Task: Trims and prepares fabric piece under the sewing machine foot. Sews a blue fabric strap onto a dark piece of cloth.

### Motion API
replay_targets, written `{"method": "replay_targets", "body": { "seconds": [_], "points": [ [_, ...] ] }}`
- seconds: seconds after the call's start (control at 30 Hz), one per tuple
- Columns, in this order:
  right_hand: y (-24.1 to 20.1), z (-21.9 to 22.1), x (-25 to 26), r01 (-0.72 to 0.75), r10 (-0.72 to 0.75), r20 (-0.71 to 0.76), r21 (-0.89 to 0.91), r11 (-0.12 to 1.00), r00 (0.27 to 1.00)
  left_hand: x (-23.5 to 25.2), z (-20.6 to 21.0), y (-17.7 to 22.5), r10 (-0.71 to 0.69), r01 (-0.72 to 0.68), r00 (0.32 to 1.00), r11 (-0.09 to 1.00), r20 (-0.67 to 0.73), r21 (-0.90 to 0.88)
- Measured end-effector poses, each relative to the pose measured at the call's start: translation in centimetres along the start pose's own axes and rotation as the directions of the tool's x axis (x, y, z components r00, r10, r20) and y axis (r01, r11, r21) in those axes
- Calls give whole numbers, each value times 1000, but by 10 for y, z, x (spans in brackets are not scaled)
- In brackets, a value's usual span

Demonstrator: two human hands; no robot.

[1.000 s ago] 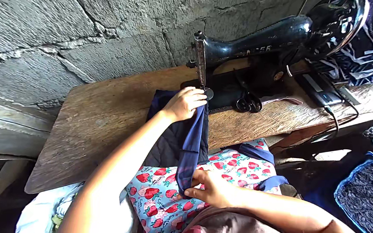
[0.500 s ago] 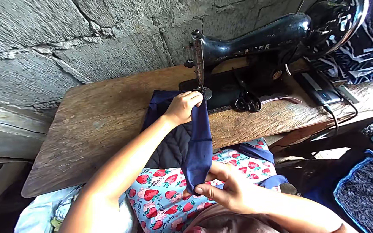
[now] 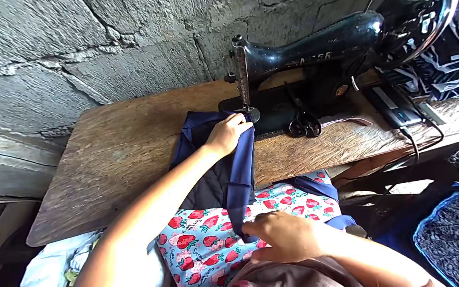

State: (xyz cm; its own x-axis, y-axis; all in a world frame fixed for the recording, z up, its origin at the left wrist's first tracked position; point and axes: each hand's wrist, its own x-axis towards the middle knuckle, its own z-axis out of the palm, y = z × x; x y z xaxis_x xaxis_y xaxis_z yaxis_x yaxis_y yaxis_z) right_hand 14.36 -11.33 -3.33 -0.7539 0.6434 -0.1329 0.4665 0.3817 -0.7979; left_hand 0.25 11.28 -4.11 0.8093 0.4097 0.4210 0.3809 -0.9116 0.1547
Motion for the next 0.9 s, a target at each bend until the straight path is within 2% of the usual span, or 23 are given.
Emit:
{"method": "replay_targets", "body": {
  "seconds": [0.03,0.07,0.1,0.17,0.2,0.3,0.33,0.37,0.4,0.43,0.47,0.5,0.57,0.63,0.67,0.7,0.77,0.83,0.9],
  "points": [
    [4,-9,-1,-69,76,133,-62,996,988,0,0,0,0,0,1000,1000,18,0],
    [7,-24,-3,-106,121,172,-89,990,978,-1,-1,-1,-4,4,1000,1000,30,-3],
    [11,-44,-6,-120,131,128,-88,989,983,-3,-1,-1,-12,13,999,1000,31,-13],
    [26,-91,-6,-152,148,-101,-27,988,984,-9,2,-2,-33,33,999,998,0,-51],
    [38,-114,-1,-194,181,-252,-27,981,950,-12,4,-1,-45,44,999,997,-22,-62],
    [78,-184,36,-351,299,-571,20,936,765,-9,9,12,-152,150,988,987,-34,-54],
    [85,-202,53,-330,342,-631,141,933,696,-6,11,16,-190,188,981,981,-40,-55],
    [86,-215,70,-244,416,-664,341,908,621,-3,13,21,-223,220,974,974,-47,-57],
    [87,-224,87,-76,508,-673,561,824,537,-2,15,24,-241,238,969,970,-54,-58],
    [85,-231,96,109,573,-637,712,693,516,-1,16,26,-246,243,968,969,-58,-55],
    [87,-237,101,264,588,-606,782,565,536,-2,15,27,-249,247,967,968,-56,-48],
    [91,-242,105,355,571,-583,810,467,578,-3,15,27,-248,246,967,969,-55,-38],
    [95,-247,112,388,564,-572,820,421,596,-5,14,28,-232,231,970,973,-69,-26],
    [87,-244,110,333,619,-529,848,413,580,-6,14,28,-224,222,971,974,-83,-33],
    [84,-243,109,246,657,-498,862,442,565,-7,15,27,-216,214,972,976,-90,-38],
    [82,-242,106,105,677,-487,846,523,552,-7,15,26,-208,205,974,978,-94,-40],
    [83,-242,97,-222,656,-516,667,711,551,-7,14,22,-192,191,976,981,-106,-14],
    [90,-237,82,-439,550,-514,332,835,658,-9,12,21,-171,178,979,983,-111,53],
    [101,-226,67,-455,406,-493,23,890,769,-11,10,17,-121,129,986,989,-113,73]
  ]
}}
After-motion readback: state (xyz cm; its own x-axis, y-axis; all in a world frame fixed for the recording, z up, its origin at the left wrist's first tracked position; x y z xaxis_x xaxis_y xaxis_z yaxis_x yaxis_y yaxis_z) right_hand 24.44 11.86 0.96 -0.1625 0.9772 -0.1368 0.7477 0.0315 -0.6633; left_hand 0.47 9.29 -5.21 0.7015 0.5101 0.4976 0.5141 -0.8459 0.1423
